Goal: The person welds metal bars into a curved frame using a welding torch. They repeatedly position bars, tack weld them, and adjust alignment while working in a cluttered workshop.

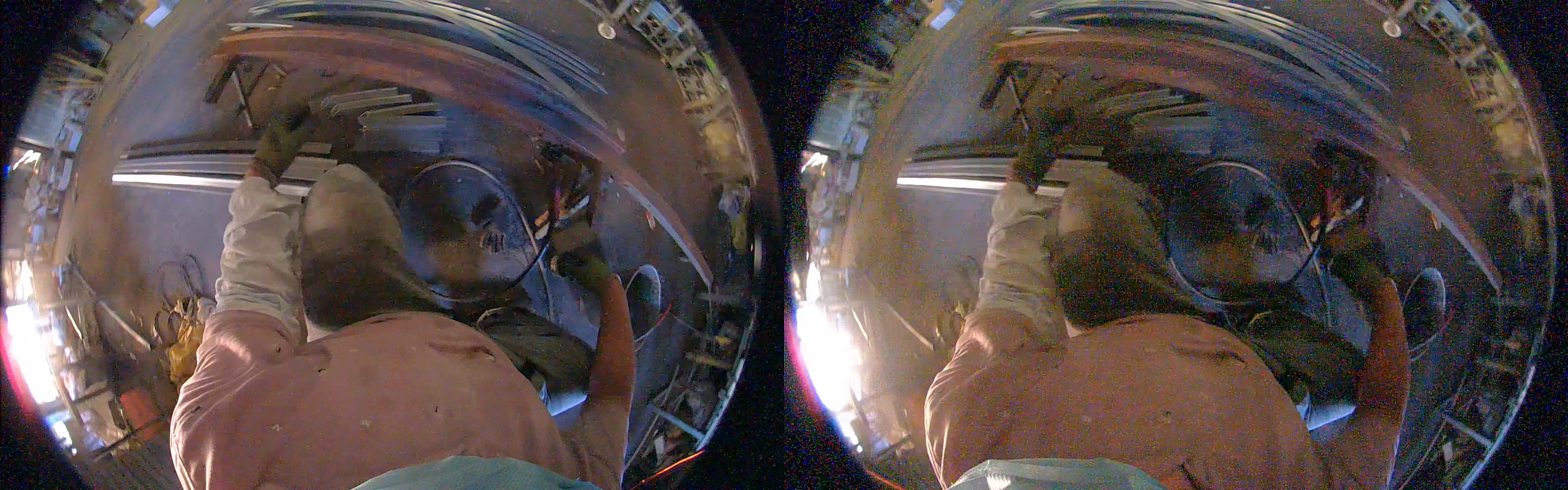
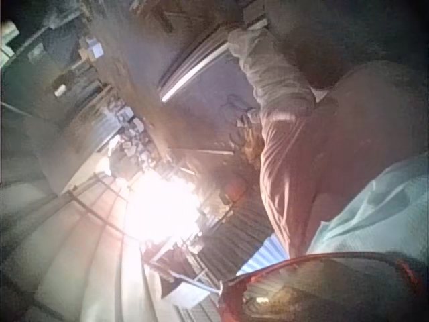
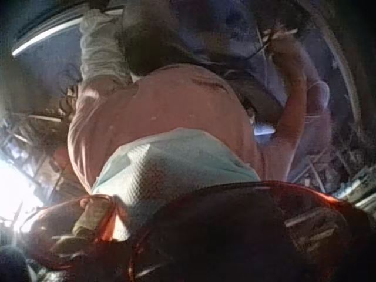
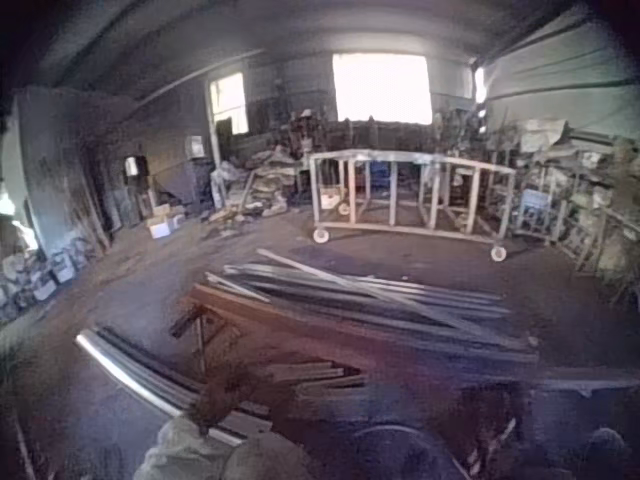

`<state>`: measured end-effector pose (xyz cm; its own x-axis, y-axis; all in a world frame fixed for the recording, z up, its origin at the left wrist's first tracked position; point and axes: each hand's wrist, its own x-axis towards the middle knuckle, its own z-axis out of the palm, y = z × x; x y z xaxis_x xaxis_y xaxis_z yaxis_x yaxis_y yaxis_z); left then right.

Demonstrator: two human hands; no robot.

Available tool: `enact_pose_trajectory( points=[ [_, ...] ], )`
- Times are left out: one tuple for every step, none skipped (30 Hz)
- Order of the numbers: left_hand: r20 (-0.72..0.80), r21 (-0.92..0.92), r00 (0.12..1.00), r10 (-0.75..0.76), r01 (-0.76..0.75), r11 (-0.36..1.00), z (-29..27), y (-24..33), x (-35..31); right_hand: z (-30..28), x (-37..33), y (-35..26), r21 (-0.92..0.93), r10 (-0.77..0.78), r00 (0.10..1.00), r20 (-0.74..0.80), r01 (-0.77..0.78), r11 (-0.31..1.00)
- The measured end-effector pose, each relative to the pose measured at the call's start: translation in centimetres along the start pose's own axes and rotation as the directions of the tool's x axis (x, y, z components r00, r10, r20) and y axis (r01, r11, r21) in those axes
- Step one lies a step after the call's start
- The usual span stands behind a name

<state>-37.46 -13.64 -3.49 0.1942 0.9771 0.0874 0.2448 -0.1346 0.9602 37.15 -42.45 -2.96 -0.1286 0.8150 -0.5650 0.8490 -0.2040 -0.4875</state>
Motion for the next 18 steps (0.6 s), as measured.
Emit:
enact_pose_trajectory(
  points=[
    [0.031,0.126,0.998,-0.052,0.048,0.991,-0.9,-4.3,-1.1,0.1,-0.4,1.6,-0.091,-0.024,0.999,-0.045,0.020,0.996],
    [0.053,0.263,0.993,-0.107,0.090,0.961,-2.4,-8.5,-2.5,0.1,-0.1,2.6,-0.181,-0.065,0.994,-0.084,0.049,0.982],
    [-0.038,0.248,0.961,-0.274,0.275,0.929,-4.0,-13.5,-5.2,0.1,1.4,2.7,-0.217,-0.040,0.997,-0.063,0.025,0.976],
    [-0.144,0.221,0.896,-0.420,0.443,0.869,-6.6,-17.3,-7.8,0.6,3.5,2.7,-0.244,-0.028,0.998,-0.048,0.016,0.970],
    [-0.160,0.255,0.841,-0.517,0.541,0.801,-6.4,-20.4,-10.2,1.0,4.0,2.8,-0.283,0.024,0.999,-0.038,-0.034,0.959],
    [-0.138,0.306,0.804,-0.579,0.590,0.747,-4.8,-22.6,-12.5,1.4,3.6,2.6,-0.262,-0.014,0.999,-0.046,0.002,0.965],
    [-0.149,0.341,0.763,-0.629,0.637,0.692,-4.3,-24.2,-16.1,1.6,4.4,1.5,-0.246,-0.078,0.996,-0.041,0.066,0.967],
    [-0.096,0.373,0.747,-0.657,0.639,0.673,-1.6,-25.4,-16.4,1.8,2.6,1.9,-0.202,-0.039,0.999,-0.018,0.034,0.979],
    [-0.077,0.393,0.734,-0.675,0.645,0.655,0.1,-26.0,-17.3,1.7,2.0,1.9,-0.166,-0.027,1.000,0.007,0.028,0.986],
    [-0.058,0.407,0.737,-0.674,0.634,0.658,1.9,-26.4,-17.4,1.1,1.7,2.8,-0.119,0.029,0.998,0.065,-0.021,0.993],
    [-0.042,0.418,0.743,-0.668,0.620,0.664,3.3,-26.7,-17.1,0.5,1.4,3.6,-0.074,0.081,0.989,0.122,-0.072,0.995],
    [-0.060,0.442,0.738,-0.672,0.623,0.645,3.1,-26.8,-17.8,1.0,2.4,2.5,-0.116,0.093,0.989,0.117,-0.079,0.990],
    [-0.082,0.469,0.741,-0.666,0.619,0.630,2.8,-26.6,-17.8,1.6,3.3,1.3,-0.150,0.102,0.989,0.106,-0.085,0.985],
    [-0.100,0.494,0.743,-0.661,0.614,0.615,2.4,-26.5,-17.6,2.1,4.3,0.1,-0.183,0.110,0.989,0.095,-0.091,0.979],
    [-0.093,0.504,0.753,-0.652,0.600,0.621,3.4,-26.5,-16.4,2.0,4.0,0.8,-0.145,0.131,0.987,0.097,-0.116,0.983],
    [-0.082,0.506,0.765,-0.638,0.584,0.635,4.7,-26.7,-15.2,1.5,3.7,2.3,-0.118,0.155,0.984,0.088,-0.144,0.983],
    [-0.083,0.510,0.774,-0.627,0.574,0.641,5.4,-27.0,-14.2,1.2,3.9,3.1,-0.084,0.166,0.983,0.085,-0.159,0.984],
    [-0.111,0.530,0.775,-0.622,0.576,0.622,4.6,-27.0,-13.7,1.6,5.1,2.5,0.030,0.148,0.983,0.108,-0.152,0.988]
  ],
)
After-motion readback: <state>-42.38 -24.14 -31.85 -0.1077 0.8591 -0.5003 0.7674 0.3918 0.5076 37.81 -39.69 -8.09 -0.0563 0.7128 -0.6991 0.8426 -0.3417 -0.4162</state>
